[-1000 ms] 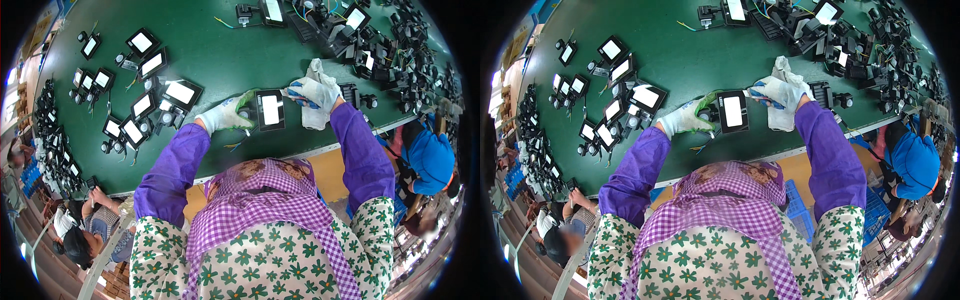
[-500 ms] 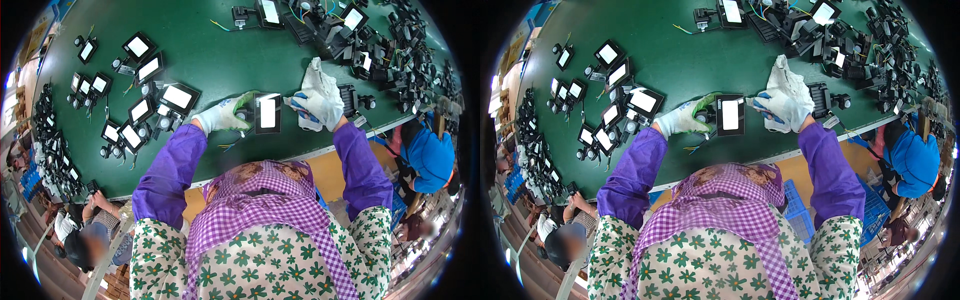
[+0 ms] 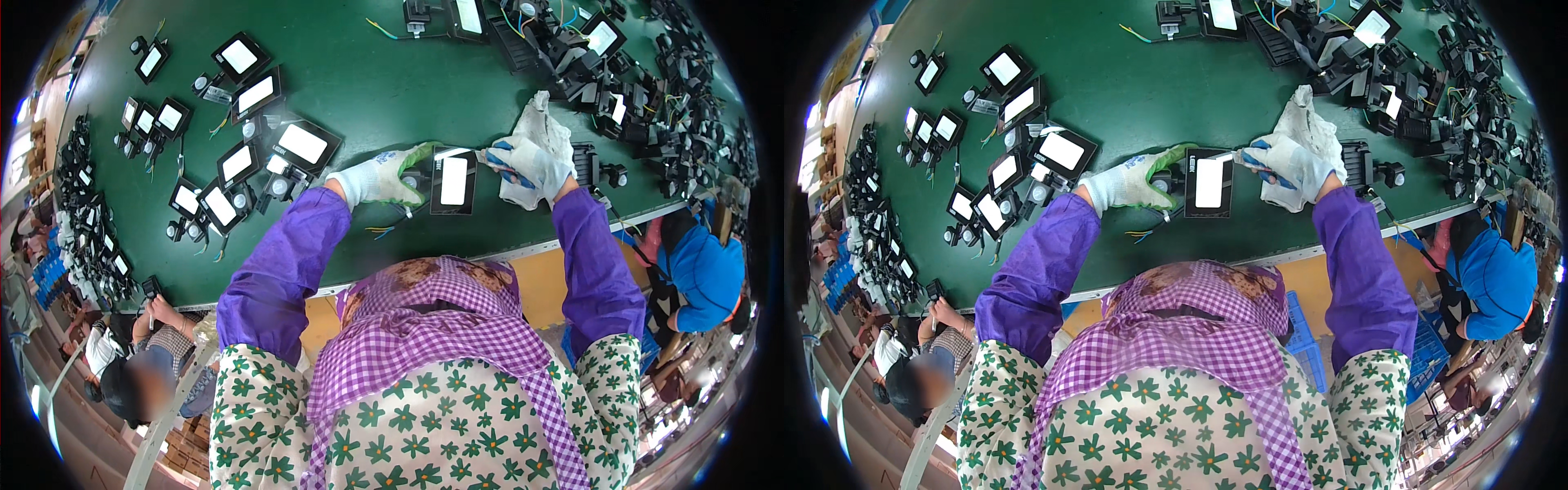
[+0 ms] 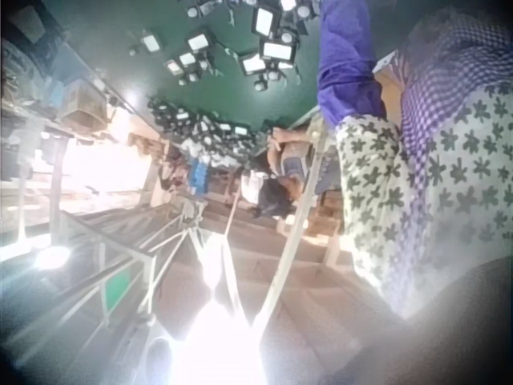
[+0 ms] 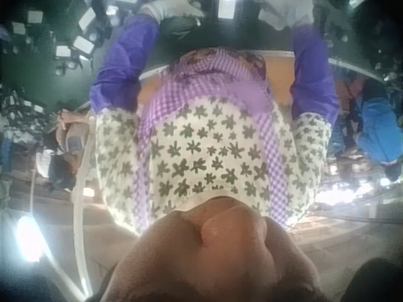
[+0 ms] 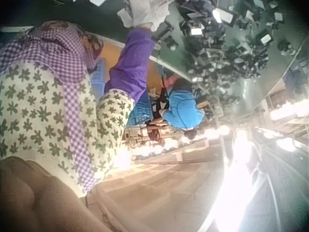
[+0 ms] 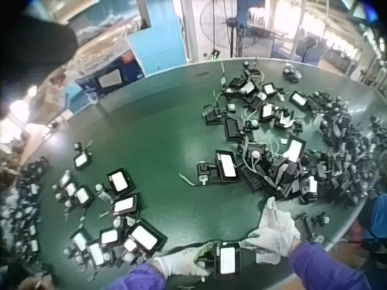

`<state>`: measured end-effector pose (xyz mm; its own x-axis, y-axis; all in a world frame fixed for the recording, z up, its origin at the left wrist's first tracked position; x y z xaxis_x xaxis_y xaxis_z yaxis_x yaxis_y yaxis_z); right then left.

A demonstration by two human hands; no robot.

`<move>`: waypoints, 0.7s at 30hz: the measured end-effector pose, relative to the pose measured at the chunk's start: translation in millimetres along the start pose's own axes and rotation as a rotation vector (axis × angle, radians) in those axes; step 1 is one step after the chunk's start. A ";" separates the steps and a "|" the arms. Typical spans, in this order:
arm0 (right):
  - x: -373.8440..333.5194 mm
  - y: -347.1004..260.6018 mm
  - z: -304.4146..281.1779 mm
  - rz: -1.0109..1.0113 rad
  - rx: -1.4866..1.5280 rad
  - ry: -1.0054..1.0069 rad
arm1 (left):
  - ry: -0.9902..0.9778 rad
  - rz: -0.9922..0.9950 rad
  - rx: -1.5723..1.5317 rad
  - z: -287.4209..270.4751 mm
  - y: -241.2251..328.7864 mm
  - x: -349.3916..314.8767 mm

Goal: The recorder uses a white cloth to wipe the glass and frame of several LED floodlight units on a factory assembly line.

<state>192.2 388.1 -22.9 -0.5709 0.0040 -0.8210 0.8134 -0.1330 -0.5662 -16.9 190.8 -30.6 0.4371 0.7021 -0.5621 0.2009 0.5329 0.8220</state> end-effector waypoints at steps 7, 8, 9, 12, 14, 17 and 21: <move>-2.0 -1.5 3.5 -0.019 0.078 -0.021 | 0.014 0.055 0.028 -1.1 16.7 -7.8; -2.0 -1.5 4.9 -0.003 0.078 0.002 | 0.015 0.057 0.030 -0.9 13.9 -6.8; -1.5 -0.1 5.7 -0.004 0.077 0.005 | 0.018 0.030 0.065 -0.8 7.7 -4.2; 0.5 7.7 6.5 -0.022 0.076 0.042 | 0.030 0.017 0.112 0.4 14.0 -2.9; -1.7 6.8 13.9 -0.073 0.323 0.033 | 0.051 0.022 0.117 6.0 11.8 -4.0; -26.5 -12.5 19.0 -0.229 -0.067 0.466 | 0.188 0.228 0.214 18.3 2.3 3.6; -54.6 -6.7 -0.2 -0.228 -0.543 1.060 | 0.238 0.059 -0.129 47.1 -4.4 1.0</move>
<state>217.9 389.0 25.7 -0.5389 0.8167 -0.2065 0.7924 0.4082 -0.4534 23.9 166.9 -30.5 0.2232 0.8168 -0.5320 0.0610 0.5331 0.8439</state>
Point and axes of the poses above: each hand's wrist, its own x-axis towards the middle knuckle, its own z-axis out of the palm, y = z × x, the point moved 2 cm from there along x, towards the middle knuckle, and after that the axes turned 9 degrees about -y, right-handed, at the moved point
